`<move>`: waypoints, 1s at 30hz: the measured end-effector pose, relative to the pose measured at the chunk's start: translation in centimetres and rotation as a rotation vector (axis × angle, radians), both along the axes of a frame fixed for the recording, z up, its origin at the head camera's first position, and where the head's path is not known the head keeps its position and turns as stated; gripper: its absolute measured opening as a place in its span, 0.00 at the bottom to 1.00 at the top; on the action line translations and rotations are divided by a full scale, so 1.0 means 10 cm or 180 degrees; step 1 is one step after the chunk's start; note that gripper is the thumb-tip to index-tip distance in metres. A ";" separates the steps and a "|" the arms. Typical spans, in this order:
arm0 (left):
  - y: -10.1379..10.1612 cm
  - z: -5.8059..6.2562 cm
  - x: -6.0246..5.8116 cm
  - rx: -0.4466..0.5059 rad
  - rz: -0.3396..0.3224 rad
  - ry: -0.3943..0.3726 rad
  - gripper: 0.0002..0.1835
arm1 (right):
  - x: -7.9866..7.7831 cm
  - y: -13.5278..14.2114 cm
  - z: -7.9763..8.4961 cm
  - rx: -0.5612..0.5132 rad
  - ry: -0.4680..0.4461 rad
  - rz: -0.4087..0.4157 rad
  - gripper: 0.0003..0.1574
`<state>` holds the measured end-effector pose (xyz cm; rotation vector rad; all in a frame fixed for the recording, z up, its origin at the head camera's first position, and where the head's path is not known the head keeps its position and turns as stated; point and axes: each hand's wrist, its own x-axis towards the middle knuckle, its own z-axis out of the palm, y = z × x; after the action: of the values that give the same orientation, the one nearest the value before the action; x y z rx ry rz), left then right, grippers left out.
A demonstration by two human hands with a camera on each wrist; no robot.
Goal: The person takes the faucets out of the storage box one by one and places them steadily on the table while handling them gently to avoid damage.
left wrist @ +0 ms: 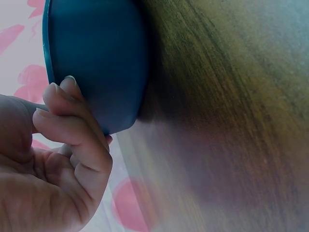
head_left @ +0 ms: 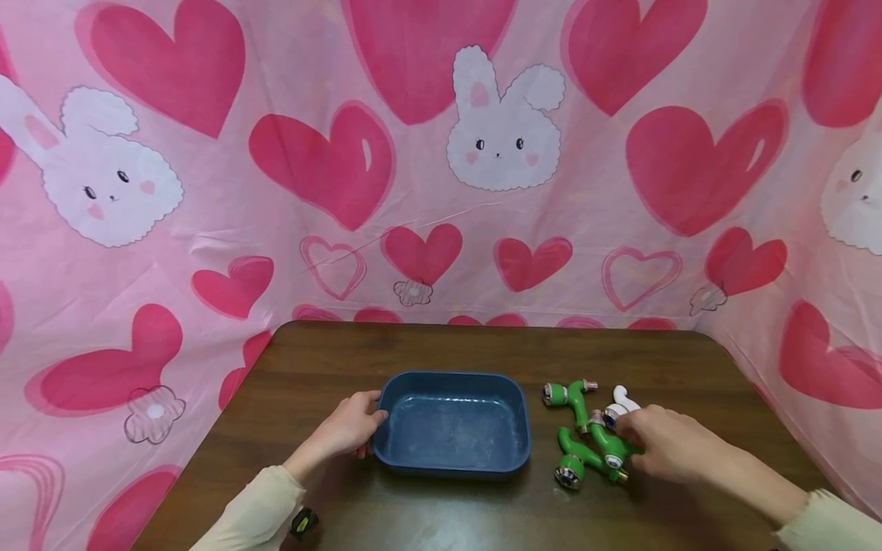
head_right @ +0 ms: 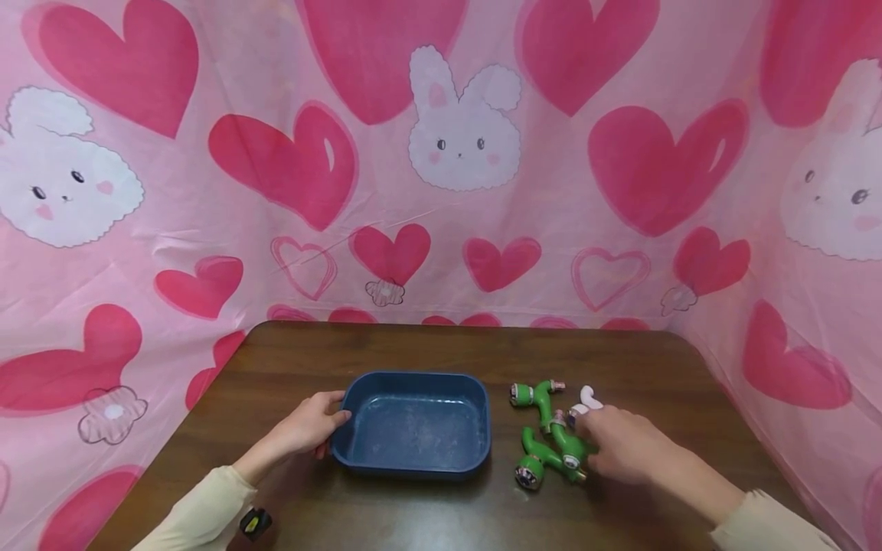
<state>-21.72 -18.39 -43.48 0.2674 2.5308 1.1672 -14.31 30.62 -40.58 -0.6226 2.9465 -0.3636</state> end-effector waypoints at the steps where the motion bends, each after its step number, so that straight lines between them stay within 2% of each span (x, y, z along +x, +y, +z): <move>1: 0.00 0.00 0.00 0.0003 -0.0005 -0.0001 0.28 | 0.00 0.01 0.00 -0.0002 0.0008 -0.0007 0.22; 9: 0.00 -0.01 -0.01 -0.0034 0.0011 -0.0005 0.28 | 0.04 0.11 -0.01 -0.0042 -0.0039 -0.0198 0.18; 15: 0.00 0.00 -0.02 -0.0056 0.0034 -0.0042 0.28 | 0.05 0.19 -0.05 -0.0102 -0.0079 -0.0193 0.17; 22: 0.01 0.00 -0.02 -0.0045 0.0031 -0.0047 0.28 | 0.10 0.24 -0.11 -0.0021 -0.0169 -0.0343 0.17; 30: 0.01 0.00 -0.02 -0.0032 0.0025 -0.0015 0.28 | 0.15 0.31 -0.19 -0.0032 -0.0171 -0.0318 0.18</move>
<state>-21.90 -18.28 -43.50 0.2519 2.5353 1.1563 -12.81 33.72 -42.52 -0.4604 2.9328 -0.3983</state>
